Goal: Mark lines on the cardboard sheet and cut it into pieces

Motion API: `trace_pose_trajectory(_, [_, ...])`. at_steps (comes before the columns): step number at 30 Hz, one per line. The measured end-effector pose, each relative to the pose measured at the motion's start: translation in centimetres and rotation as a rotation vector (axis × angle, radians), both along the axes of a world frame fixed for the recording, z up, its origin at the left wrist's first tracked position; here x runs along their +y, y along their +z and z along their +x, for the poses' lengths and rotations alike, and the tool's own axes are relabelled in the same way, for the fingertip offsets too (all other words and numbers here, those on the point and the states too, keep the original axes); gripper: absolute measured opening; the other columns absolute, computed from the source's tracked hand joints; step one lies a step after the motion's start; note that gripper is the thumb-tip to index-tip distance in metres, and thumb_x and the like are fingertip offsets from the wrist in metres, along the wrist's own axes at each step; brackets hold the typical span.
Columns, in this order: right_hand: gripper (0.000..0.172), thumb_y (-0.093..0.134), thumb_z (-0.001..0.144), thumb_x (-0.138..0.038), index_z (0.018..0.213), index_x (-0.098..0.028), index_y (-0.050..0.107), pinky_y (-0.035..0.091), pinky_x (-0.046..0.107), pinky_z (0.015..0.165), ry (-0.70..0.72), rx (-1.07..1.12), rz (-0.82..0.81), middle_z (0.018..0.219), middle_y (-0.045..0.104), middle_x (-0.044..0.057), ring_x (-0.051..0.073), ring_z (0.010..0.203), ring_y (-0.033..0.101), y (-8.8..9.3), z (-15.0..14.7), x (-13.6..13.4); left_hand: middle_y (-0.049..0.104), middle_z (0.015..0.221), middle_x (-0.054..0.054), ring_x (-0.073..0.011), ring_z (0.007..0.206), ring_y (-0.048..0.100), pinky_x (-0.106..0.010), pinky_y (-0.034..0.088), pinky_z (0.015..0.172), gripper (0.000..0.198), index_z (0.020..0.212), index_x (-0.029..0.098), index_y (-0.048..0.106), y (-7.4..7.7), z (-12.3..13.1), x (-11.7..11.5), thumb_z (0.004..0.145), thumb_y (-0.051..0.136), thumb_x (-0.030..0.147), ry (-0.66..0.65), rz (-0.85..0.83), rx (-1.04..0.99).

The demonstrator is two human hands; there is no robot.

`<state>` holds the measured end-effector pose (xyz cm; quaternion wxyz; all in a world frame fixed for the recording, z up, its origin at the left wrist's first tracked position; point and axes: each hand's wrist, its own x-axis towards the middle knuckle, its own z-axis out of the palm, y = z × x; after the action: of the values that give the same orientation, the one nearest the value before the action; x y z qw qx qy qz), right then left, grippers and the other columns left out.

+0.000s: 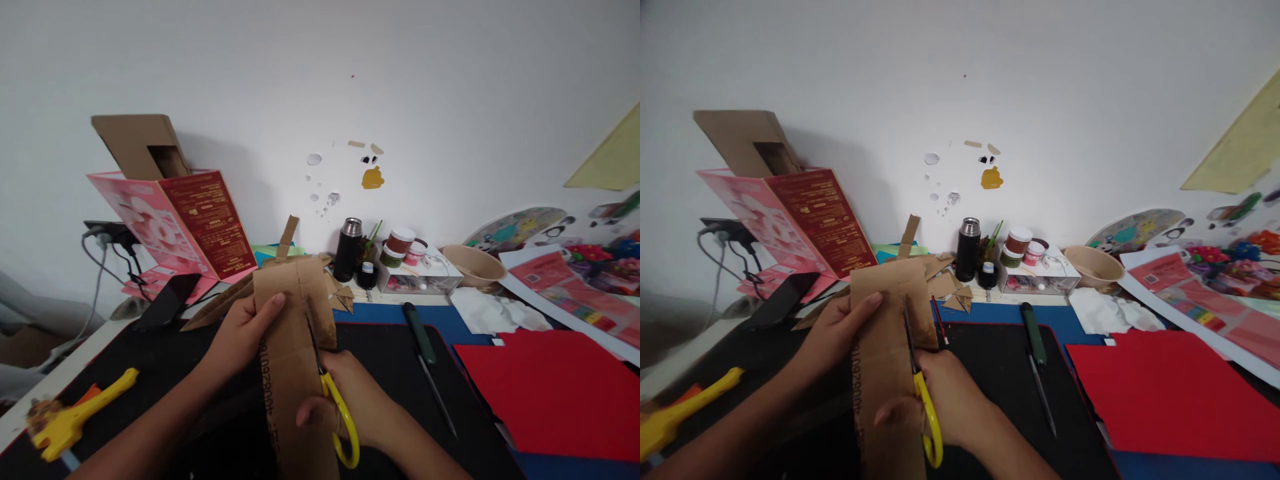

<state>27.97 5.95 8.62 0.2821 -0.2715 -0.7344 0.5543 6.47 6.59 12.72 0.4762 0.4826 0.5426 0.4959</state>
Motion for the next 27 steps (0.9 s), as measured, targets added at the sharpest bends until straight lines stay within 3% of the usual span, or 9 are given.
trace_pose_trajectory(9, [0.049,0.100,0.070,-0.049,0.103,-0.019,0.080,0.062,0.030,0.081,0.012,0.028,-0.054,0.103,0.084,0.004,0.026,0.091,0.078,1.1,-0.1,-0.3,0.073,0.072,-0.007,-0.0181,0.060,0.063,-0.025,0.045,0.052,0.068,0.076,0.015,0.073,0.1,0.0,0.0,0.073,0.077,0.083,0.011,-0.019,0.008])
trace_pose_trajectory(14, [0.059,0.097,0.072,-0.053,0.118,-0.021,0.080,0.062,0.034,0.088,0.056,0.002,-0.082,0.117,0.083,0.007,0.029,0.099,0.079,1.9,0.0,-0.2,0.075,0.073,-0.007,-0.0208,0.063,0.067,-0.027,0.050,0.055,0.064,0.084,0.016,0.075,0.3,0.2,-0.1,0.074,0.079,0.079,-0.014,-0.025,-0.048])
trace_pose_trajectory(18, [0.075,0.088,0.080,-0.063,0.137,-0.018,0.071,0.059,0.037,0.095,0.093,-0.034,-0.017,0.134,0.077,0.013,0.033,0.113,0.075,2.3,0.3,-0.2,0.072,0.069,-0.006,-0.0172,0.057,0.060,-0.025,0.045,0.051,0.065,0.079,0.015,0.074,0.3,0.3,-0.1,0.074,0.078,0.080,-0.023,-0.028,-0.024])
trace_pose_trajectory(22, [0.068,0.067,0.092,-0.078,0.118,-0.016,0.077,0.057,0.031,0.085,0.086,0.009,0.014,0.108,0.080,0.009,0.028,0.100,0.074,1.9,0.3,-0.5,0.070,0.068,-0.006,-0.0159,0.056,0.058,-0.023,0.042,0.049,0.067,0.074,0.015,0.071,0.4,0.3,-0.2,0.075,0.075,0.082,-0.028,-0.019,0.045])
trace_pose_trajectory(27, [0.080,0.044,0.096,-0.088,0.102,-0.015,0.075,0.048,0.025,0.067,0.032,-0.038,0.054,0.088,0.071,0.005,0.018,0.076,0.063,1.3,0.0,-0.9,0.071,0.069,-0.007,-0.0170,0.057,0.059,-0.024,0.042,0.049,0.069,0.075,0.015,0.071,0.6,0.3,-0.3,0.076,0.072,0.084,-0.071,-0.049,0.072])
